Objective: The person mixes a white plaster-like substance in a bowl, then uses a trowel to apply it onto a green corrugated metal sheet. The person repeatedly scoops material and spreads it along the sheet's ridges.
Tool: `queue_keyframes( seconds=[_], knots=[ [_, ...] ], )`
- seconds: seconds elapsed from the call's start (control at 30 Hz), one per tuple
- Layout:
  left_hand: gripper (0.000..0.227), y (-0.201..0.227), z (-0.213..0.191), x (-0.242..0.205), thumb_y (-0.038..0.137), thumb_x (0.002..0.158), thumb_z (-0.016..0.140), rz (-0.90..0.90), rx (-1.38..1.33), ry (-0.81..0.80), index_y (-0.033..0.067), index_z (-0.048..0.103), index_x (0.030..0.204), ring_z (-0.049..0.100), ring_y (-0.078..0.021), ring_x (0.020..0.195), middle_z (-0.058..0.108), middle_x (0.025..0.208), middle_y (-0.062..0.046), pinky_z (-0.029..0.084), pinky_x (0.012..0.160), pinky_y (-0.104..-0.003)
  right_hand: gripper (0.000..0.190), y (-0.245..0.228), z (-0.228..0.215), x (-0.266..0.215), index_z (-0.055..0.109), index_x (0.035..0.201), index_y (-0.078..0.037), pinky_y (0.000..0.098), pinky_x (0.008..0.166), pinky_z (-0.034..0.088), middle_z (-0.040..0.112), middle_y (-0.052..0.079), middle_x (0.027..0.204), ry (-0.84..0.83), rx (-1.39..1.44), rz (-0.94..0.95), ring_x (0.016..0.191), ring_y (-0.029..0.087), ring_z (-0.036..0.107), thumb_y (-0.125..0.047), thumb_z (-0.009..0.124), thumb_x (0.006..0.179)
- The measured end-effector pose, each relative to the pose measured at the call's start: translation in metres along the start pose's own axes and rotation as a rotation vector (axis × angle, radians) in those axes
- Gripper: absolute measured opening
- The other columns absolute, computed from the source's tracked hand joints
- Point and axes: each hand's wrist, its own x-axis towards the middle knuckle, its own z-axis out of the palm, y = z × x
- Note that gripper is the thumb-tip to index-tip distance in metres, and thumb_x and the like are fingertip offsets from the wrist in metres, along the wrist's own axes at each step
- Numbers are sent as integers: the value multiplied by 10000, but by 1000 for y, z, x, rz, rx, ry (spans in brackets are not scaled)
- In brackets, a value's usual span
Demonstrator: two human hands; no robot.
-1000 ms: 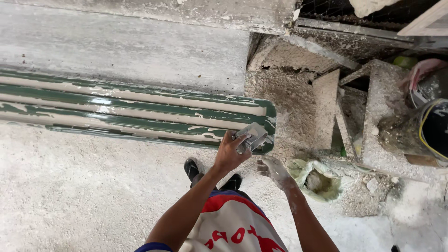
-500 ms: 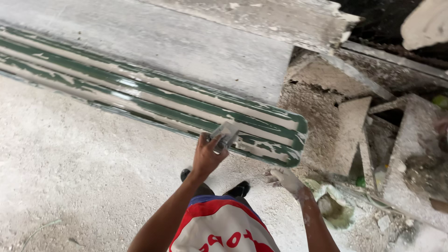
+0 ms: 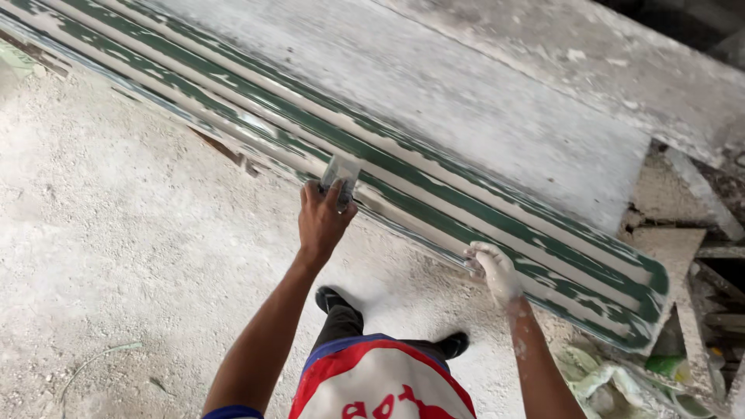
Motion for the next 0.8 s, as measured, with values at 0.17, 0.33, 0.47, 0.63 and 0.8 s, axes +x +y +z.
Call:
queue_keyframes(
  seconds=[0.17, 0.33, 0.47, 0.63, 0.8],
  knots=[
    [539, -122, -49, 78, 253, 772, 833, 112, 197, 104, 113, 714, 1279, 580, -374, 1044, 520, 1173, -234, 619, 696, -465, 261, -27, 141, 66, 642, 1251, -31, 305, 730, 535, 717, 80, 1119, -3, -28, -51, 915, 152, 676, -100, 528, 1027],
    [468, -188, -68, 118, 222, 833, 813, -11, 16, 44, 155, 714, 1286, 578, -367, 1057, 534, 1188, -230, 626, 762, -458, 261, -40, 260, 122, 661, 1250, -28, 289, 743, 518, 710, 80, 1141, -2, -79, -105, 929, 146, 664, -97, 525, 1039],
    [569, -236, -95, 150, 238, 719, 848, -107, 0, -3, 148, 707, 1262, 571, -401, 1067, 542, 1180, -240, 612, 781, -505, 269, -58, 351, 167, 648, 1246, -34, 289, 729, 518, 712, 71, 1141, -32, -117, -147, 931, 147, 672, -77, 516, 1015],
    [460, -360, -130, 221, 233, 837, 797, -39, 118, -20, 165, 703, 1283, 586, -409, 1106, 532, 1289, -273, 633, 743, -492, 246, -70, 451, 235, 651, 1227, -8, 283, 747, 523, 703, 76, 1118, -54, -113, -210, 906, 148, 663, -57, 504, 1036],
    [490, -488, -169, 302, 257, 786, 812, -33, 251, 37, 187, 698, 1257, 610, -426, 1083, 535, 1289, -282, 637, 693, -468, 222, -89, 582, 328, 664, 1223, -3, 272, 740, 494, 700, 83, 1081, -61, -166, -251, 893, 129, 640, -53, 522, 1060]
  ],
)
